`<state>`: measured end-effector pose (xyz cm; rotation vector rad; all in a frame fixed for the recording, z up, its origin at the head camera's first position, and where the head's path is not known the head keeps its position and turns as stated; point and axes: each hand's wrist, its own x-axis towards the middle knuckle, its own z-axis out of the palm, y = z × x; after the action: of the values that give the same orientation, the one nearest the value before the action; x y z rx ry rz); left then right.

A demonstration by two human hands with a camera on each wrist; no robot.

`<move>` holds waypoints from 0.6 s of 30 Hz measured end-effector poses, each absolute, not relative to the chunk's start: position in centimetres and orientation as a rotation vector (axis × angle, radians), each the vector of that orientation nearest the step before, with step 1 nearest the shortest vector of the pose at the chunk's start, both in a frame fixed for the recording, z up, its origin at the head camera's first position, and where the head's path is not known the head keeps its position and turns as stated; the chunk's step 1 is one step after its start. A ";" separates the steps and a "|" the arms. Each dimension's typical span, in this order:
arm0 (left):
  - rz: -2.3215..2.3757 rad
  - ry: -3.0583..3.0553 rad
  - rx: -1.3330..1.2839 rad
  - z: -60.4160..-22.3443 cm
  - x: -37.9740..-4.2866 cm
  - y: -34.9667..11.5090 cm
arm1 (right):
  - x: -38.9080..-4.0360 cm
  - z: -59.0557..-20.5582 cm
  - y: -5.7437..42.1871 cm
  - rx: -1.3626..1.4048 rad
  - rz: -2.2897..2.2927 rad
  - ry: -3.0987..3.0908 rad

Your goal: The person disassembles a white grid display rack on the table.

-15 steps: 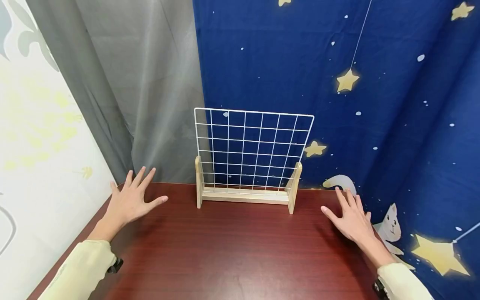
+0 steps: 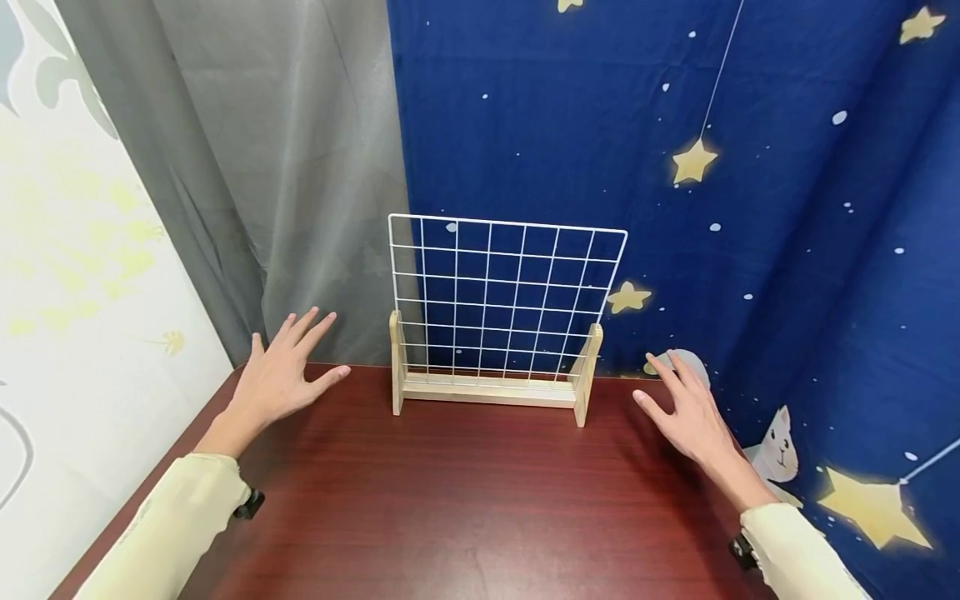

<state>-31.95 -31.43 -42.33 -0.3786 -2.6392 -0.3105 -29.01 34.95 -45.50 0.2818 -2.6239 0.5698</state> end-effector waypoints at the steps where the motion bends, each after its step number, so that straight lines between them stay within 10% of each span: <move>1: -0.335 -2.625 -0.391 -42.2 -32.0 -31.3 | -29.2 -45.4 34.8 0.294 0.580 -2.608; 18: -0.805 -2.398 -0.518 -41.6 -32.7 -28.5 | -31.5 -44.2 31.4 0.363 0.930 -2.267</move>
<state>-32.65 -28.49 -41.58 -0.5184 -2.3978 -0.8052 -31.50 31.43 -44.20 0.3627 -2.2673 0.9298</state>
